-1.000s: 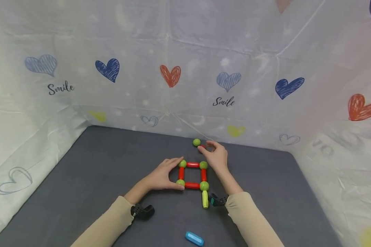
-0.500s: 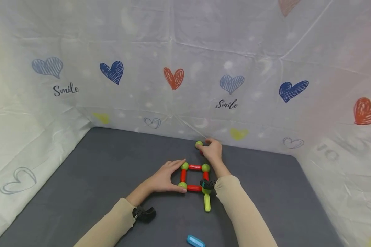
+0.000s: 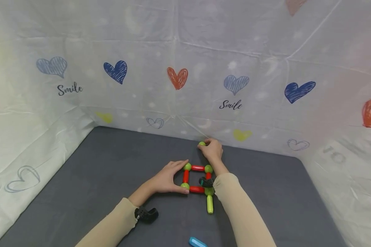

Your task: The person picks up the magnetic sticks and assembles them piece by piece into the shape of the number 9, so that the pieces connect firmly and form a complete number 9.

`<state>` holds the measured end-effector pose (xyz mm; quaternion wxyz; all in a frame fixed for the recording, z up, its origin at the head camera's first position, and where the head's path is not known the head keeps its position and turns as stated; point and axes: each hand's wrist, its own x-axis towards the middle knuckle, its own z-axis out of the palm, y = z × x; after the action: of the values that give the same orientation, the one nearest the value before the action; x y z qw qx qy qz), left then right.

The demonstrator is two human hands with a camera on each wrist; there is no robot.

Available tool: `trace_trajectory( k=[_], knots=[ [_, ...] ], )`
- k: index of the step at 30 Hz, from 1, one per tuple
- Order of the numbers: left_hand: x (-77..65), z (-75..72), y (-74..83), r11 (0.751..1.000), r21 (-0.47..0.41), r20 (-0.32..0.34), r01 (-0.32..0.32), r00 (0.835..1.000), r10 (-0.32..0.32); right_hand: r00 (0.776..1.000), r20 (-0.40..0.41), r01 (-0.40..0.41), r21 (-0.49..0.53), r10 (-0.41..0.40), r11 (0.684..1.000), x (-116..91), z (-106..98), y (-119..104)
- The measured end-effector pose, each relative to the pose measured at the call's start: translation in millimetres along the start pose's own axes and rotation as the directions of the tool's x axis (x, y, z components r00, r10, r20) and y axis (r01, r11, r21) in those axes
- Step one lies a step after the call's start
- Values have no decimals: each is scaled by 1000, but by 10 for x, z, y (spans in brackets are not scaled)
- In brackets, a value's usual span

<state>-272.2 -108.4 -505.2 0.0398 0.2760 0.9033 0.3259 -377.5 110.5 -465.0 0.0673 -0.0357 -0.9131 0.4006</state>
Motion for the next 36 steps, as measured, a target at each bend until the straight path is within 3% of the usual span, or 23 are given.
trace_trajectory(
  k=[4, 13, 19, 24, 32, 36],
  knots=[
    [7, 34, 23, 1000, 2, 14, -1, 1000, 1, 1000, -9, 3, 31, -3, 1000, -27, -26, 56],
    [21, 82, 47, 1000, 5, 15, -1, 1000, 1, 991, -26, 135, 134, -133, 982, -256, -275, 91],
    [-7, 61, 48, 1000, -1, 12, 11, 1000, -11, 970, 17, 236, 144, -241, 961, -743, -506, 74],
    [-7, 59, 32, 1000, -11, 9, 10, 1000, -10, 954, 31, 290, 149, -297, 946, -1219, -665, 221],
    [-9, 26, 30, 1000, -8, -2, 1, 1000, -1, 957, 108, 232, 267, -268, 935, -1812, -852, 500],
    [7, 14, 20, 1000, 3, -7, 2, 1000, -2, 916, 164, 298, 332, -366, 895, -1999, -885, 652]
  ],
)
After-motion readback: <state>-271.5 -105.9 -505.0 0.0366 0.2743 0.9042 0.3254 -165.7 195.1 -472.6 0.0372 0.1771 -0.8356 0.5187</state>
